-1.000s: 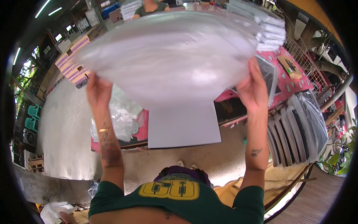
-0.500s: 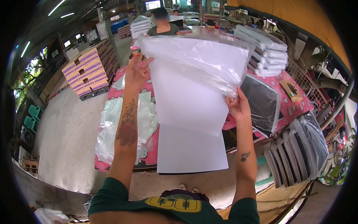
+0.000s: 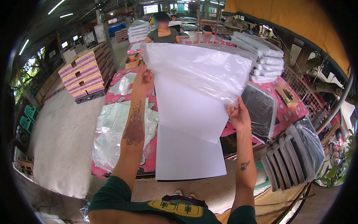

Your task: The person slides large black rectangular boards into clear plastic bags, pulling the bags over the boards to cover them completely and then setting the packaged items aside on a table.

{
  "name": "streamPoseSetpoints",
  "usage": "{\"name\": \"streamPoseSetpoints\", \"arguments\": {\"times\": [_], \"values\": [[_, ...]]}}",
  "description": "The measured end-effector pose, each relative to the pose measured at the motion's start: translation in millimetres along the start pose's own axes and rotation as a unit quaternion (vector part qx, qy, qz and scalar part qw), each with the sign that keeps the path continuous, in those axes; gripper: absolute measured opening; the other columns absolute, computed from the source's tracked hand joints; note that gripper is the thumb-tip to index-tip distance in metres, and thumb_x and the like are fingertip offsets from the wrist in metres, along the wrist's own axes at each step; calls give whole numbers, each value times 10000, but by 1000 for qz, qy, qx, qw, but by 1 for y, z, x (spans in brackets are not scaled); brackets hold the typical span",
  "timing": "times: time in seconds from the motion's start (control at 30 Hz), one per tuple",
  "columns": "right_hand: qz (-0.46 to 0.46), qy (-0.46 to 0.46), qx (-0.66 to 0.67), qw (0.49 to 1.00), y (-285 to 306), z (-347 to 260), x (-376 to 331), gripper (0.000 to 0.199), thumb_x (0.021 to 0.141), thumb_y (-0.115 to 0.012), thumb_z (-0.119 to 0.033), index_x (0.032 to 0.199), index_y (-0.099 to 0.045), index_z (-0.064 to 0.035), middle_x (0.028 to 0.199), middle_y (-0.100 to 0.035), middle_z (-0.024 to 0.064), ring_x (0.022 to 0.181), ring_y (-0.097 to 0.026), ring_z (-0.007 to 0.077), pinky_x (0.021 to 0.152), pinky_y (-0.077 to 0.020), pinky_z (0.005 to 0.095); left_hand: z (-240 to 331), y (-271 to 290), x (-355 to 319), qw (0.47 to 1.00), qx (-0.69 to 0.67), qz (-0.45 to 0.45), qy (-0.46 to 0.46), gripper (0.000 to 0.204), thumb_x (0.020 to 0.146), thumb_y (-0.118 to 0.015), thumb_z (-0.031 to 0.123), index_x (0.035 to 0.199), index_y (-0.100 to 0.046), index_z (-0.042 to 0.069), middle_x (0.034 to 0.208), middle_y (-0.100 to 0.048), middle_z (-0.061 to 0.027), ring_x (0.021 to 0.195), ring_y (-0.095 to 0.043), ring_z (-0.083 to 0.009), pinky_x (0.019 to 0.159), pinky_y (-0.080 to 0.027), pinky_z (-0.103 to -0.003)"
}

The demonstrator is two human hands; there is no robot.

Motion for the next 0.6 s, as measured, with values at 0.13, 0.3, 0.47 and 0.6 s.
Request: {"name": "streamPoseSetpoints", "arguments": {"times": [0.13,0.3,0.47,0.6], "values": [[23,-31,11,999,33,42,-1,169,911,-565,-283,1017,-618,-163,939,-663,-27,854,-603,126,768,-476,331,-30,122,-25,990,10,134,36,30,876,-596,99,883,-598,70,721,-579,9,583,-518,-72,588,-456,-241],[132,-63,38,989,145,108,-23,155,893,-589,-285,1003,-619,-181,846,-614,-58,813,-558,113,762,-448,334,-69,225,-70,971,73,218,59,86,870,-553,86,813,-570,23,696,-575,-28,647,-566,-150,630,-495,-293],[149,-94,-92,980,233,144,-55,121,885,-589,-255,954,-605,-156,838,-573,-27,770,-535,121,703,-452,337,-71,285,-108,894,317,292,122,123,850,-559,103,930,-572,11,821,-600,-77,792,-595,-205,720,-491,-349],[282,-6,-333,900,197,112,-65,218,910,-552,-246,1032,-598,-71,897,-584,17,826,-543,125,722,-442,313,-101,220,-106,899,408,157,-8,402,846,-575,139,1216,-507,-3,1052,-573,-143,938,-594,-227,754,-496,-307]]}}
Point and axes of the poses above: each hand's wrist, its own x-axis towards the middle knuckle, its own y-axis out of the back of the hand, z = x × y, the point moved 7 cm from there along x, towards the middle knuckle
